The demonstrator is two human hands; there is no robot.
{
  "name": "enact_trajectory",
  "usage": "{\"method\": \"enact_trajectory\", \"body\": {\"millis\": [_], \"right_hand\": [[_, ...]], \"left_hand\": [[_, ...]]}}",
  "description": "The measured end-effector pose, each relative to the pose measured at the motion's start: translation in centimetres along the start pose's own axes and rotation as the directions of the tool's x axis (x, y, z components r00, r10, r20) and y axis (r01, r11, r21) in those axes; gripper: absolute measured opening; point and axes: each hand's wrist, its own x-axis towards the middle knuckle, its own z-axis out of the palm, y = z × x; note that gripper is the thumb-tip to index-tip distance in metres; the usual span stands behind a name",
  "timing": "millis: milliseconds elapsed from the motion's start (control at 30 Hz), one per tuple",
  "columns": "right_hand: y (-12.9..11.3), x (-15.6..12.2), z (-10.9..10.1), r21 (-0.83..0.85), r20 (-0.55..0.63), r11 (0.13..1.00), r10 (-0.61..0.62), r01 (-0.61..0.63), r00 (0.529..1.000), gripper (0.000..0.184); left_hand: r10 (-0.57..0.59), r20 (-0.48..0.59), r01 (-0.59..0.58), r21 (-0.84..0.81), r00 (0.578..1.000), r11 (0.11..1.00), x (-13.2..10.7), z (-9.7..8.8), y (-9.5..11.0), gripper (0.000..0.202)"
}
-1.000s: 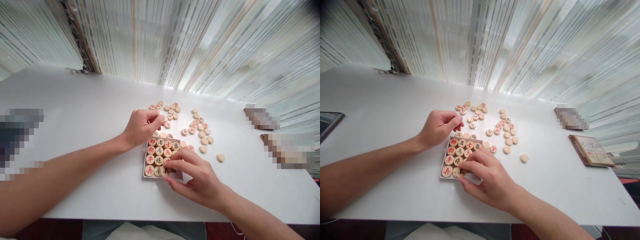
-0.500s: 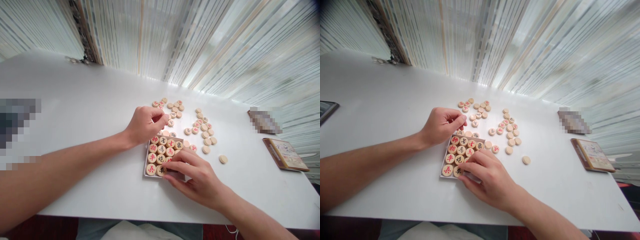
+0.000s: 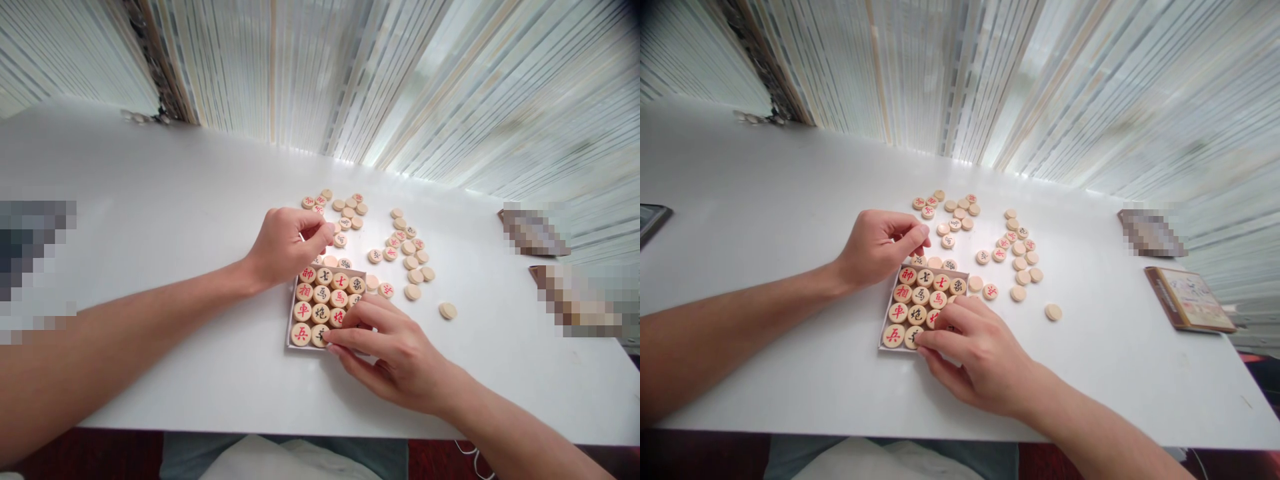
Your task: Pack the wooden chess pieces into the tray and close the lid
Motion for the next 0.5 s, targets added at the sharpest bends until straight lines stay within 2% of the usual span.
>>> {"method": "enact_trajectory", "body": {"millis": [100,300,400,500], "right_hand": [[0.0,0.0,0.0,0.020,-0.029,1.000,-0.003,0.004,1.000,0.018],[0.8,-0.3,-0.3,0.091,-0.167,0.996,0.041,-0.026,0.985,0.029],[1.5,-0.4,-0.5,0.111,-0.241,0.992,0.080,-0.055,0.967,0.031],[1.9,-0.4,-0.5,0.132,-0.286,0.989,0.105,-0.069,0.952,0.029]], "left_hand": [[0.021,-0.015,-0.021,0.010,1.000,1.000,0.0,0.1,-0.2,0.035],[0.053,-0.021,-0.051,0.057,0.998,0.997,0.2,-0.2,-0.7,0.035],[0.063,-0.042,-0.059,0.103,0.997,0.993,0.8,-0.9,-1.2,0.035],[0.032,-0.114,-0.016,0.137,0.993,0.991,1.8,-2.0,-1.6,0.034]]}}
